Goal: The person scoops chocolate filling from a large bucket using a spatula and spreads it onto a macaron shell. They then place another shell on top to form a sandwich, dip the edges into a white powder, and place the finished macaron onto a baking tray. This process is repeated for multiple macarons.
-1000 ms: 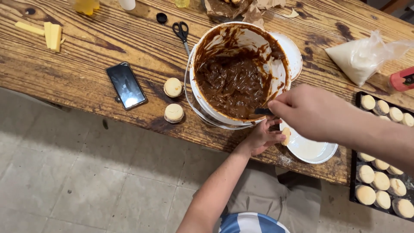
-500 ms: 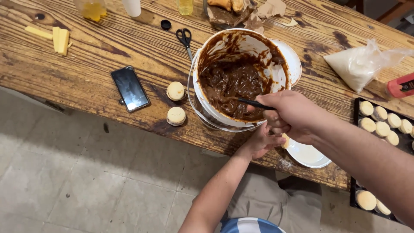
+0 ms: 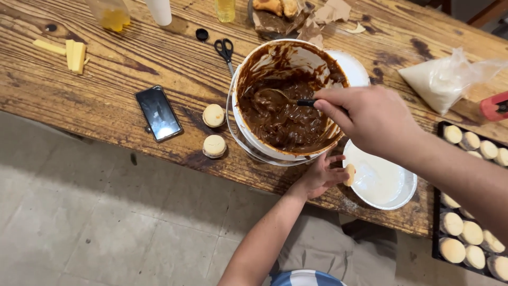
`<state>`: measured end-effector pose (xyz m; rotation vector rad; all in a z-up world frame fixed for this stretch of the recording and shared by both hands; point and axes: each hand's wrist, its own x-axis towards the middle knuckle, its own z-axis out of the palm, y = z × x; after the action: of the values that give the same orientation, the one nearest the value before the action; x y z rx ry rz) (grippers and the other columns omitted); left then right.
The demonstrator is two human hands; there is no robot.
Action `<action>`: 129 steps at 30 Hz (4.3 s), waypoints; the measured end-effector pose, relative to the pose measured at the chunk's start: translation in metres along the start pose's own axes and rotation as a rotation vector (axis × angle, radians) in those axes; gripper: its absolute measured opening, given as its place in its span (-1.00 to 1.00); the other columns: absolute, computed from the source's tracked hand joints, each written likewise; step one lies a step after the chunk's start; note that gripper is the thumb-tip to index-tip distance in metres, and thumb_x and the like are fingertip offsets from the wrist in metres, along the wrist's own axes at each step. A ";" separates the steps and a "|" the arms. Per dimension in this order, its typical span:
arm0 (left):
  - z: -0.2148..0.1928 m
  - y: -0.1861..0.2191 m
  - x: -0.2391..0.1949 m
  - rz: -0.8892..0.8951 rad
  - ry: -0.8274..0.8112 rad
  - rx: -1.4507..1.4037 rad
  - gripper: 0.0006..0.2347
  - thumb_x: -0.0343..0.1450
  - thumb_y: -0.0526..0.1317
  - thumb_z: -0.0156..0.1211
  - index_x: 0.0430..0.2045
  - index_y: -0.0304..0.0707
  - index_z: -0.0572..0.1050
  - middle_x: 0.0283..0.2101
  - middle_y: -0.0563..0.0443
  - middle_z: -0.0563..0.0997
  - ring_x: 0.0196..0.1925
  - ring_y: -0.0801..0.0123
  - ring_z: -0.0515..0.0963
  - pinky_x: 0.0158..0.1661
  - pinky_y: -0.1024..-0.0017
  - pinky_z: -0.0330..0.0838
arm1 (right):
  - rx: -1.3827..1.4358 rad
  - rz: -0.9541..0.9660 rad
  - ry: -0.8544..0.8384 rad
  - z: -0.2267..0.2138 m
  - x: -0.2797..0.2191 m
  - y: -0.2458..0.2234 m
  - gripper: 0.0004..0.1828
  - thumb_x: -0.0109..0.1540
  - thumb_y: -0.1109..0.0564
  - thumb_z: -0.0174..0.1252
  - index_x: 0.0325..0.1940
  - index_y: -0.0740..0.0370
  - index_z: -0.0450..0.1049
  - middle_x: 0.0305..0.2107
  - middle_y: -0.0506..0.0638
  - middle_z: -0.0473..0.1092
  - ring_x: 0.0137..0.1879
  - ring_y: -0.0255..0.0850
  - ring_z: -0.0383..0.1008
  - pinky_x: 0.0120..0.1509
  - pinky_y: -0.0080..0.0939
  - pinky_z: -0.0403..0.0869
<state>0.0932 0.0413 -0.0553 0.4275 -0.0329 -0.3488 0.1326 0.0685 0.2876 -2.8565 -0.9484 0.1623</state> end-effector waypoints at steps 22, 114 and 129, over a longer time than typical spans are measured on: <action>-0.001 0.002 0.004 -0.071 0.030 -0.037 -0.18 0.20 -0.44 0.49 0.35 0.01 0.14 0.28 -0.09 0.32 0.12 0.15 0.56 -0.21 0.32 0.66 | -0.826 -1.252 0.223 -0.045 0.049 -0.008 -0.93 0.30 0.13 0.08 -0.24 -0.02 0.47 -0.40 -0.23 0.48 -0.16 -0.17 0.45 0.04 -0.17 0.35; -0.015 -0.007 0.010 0.072 -0.066 -0.168 -0.11 0.27 -0.59 0.39 0.46 0.11 0.04 0.22 -0.20 0.34 0.12 -0.11 0.59 -0.05 0.23 0.74 | 1.247 0.459 0.200 0.008 -0.076 0.060 -0.71 0.43 0.16 -0.09 -0.10 0.33 0.54 -0.69 -0.18 -0.01 -0.56 -0.48 -0.11 -0.52 -0.52 -0.02; 0.058 -0.005 -0.020 0.058 -0.207 -0.397 -0.09 0.34 -0.39 0.51 0.54 0.06 -0.04 0.43 -0.43 0.13 0.32 -0.22 0.41 0.24 0.01 0.45 | 1.164 0.672 0.219 0.073 -0.237 0.187 -0.60 0.43 0.11 -0.04 -0.06 0.48 0.61 -0.74 -0.08 -0.07 -0.59 -0.32 -0.17 -0.51 -0.28 -0.19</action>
<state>0.0672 0.0206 -0.0040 -0.0037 -0.1744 -0.3319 0.0428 -0.2164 0.2010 -1.8837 0.1992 0.3159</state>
